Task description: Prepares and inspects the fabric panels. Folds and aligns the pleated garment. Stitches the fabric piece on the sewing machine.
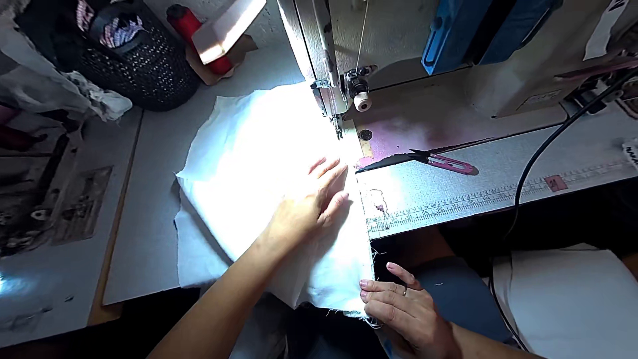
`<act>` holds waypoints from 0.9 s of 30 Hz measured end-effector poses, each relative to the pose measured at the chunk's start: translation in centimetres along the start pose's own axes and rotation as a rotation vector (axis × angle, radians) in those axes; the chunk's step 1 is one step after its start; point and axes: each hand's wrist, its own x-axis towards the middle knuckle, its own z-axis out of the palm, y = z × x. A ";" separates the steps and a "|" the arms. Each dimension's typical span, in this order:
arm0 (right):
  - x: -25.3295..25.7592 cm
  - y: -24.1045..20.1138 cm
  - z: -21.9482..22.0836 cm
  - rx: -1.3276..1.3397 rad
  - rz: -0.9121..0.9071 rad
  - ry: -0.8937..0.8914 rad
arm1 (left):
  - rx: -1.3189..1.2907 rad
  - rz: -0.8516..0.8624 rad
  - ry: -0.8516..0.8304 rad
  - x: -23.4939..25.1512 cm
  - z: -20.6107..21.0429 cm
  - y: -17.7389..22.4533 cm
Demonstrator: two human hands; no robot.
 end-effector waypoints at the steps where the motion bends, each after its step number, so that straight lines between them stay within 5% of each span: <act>1: -0.1 0.1 0.1 0.008 0.007 0.000 | 0.008 -0.026 -0.058 -0.5 0.2 0.6; 7: -0.7 0.3 0.2 0.041 0.049 0.000 | 0.040 -0.034 -0.095 -1.6 0.8 1.2; 11: -0.7 0.5 0.1 0.052 0.056 0.006 | -0.122 -0.054 0.032 -1.5 -0.1 1.2; 27: -0.2 0.6 0.2 0.110 0.140 0.023 | 0.026 -0.133 0.048 -1.0 1.0 0.3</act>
